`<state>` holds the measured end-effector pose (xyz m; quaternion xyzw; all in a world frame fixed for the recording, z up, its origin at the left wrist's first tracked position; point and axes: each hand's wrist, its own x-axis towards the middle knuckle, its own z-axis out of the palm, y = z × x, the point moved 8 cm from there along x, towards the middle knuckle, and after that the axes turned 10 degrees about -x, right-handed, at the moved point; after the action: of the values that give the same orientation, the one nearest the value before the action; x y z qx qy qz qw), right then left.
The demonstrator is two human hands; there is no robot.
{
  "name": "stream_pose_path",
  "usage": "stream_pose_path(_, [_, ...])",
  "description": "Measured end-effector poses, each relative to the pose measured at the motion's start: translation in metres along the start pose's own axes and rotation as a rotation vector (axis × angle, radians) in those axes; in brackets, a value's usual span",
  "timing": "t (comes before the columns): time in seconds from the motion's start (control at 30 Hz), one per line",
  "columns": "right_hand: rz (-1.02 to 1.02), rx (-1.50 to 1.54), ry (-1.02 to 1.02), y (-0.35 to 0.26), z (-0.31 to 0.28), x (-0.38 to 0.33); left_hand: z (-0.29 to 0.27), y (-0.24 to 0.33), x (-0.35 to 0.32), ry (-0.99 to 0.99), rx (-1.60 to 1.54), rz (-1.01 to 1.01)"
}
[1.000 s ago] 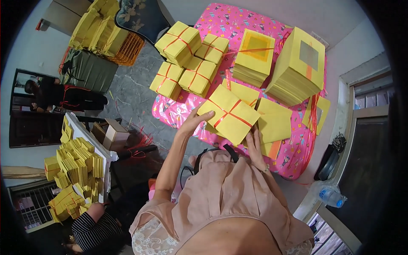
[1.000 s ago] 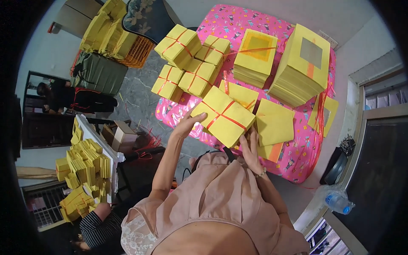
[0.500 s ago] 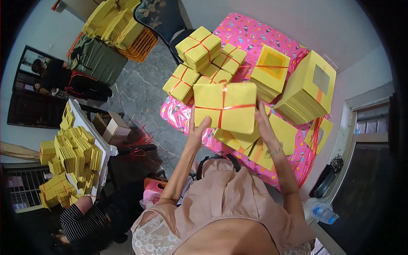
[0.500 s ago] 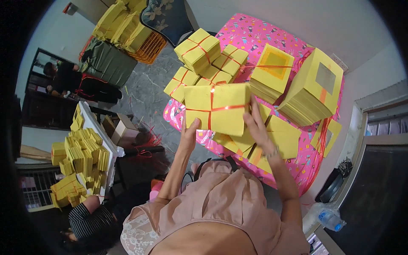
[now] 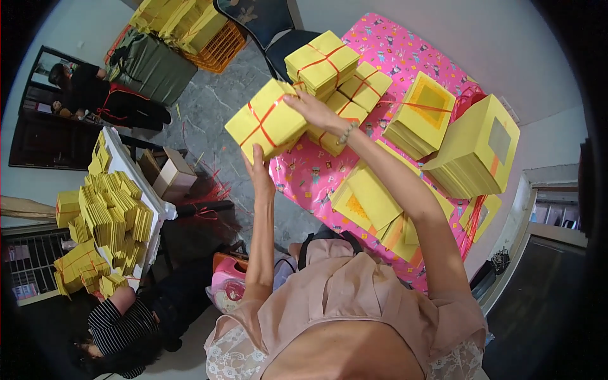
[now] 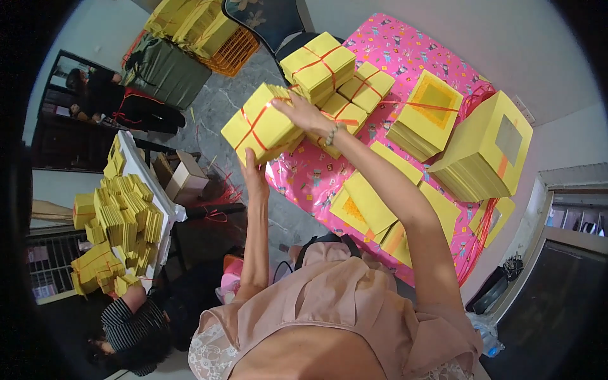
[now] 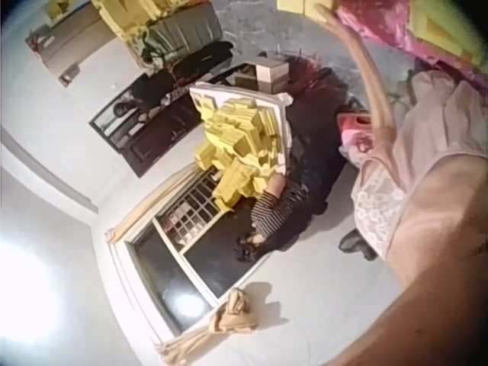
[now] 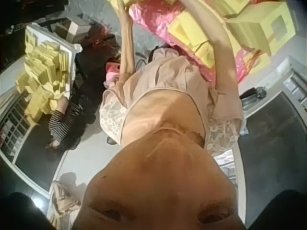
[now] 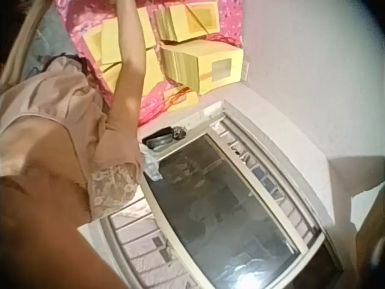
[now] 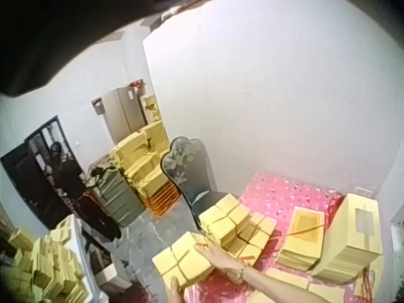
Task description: Stacking and tying bundles of joss paper with red ribbons.
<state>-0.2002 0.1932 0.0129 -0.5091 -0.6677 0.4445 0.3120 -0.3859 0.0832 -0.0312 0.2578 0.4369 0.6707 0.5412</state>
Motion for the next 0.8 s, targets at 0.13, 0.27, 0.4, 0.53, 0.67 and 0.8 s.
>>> stream_pose_path(0.13, [-0.035, -0.058, -0.024, 0.014, 0.003, 0.034, 0.007, -0.02, 0.019, 0.039, 0.047, -0.003])
stream_pose_path(0.27, [-0.017, -0.205, -0.002, 0.013, 0.002, 0.034, 0.0, -0.033, 0.027, 0.109, 0.092, 0.041])
stream_pose_path(0.4, [-0.118, -0.29, 0.071, -0.001, -0.009, 0.037, 0.021, -0.019, 0.025, 0.112, 0.09, 0.016])
stream_pose_path(0.53, [-0.175, -0.445, 0.087, -0.014, -0.015, 0.041, 0.041, -0.019, 0.026, 0.075, 0.039, 0.02])
stream_pose_path(0.67, [-0.395, -0.674, 0.347, -0.04, -0.026, 0.008, 0.048, -0.027, 0.029, 0.057, 0.1, 0.048])
stream_pose_path(0.8, [-0.344, -0.563, 0.361, -0.058, -0.046, -0.055, 0.036, -0.019, 0.024, 0.057, 0.15, 0.058])
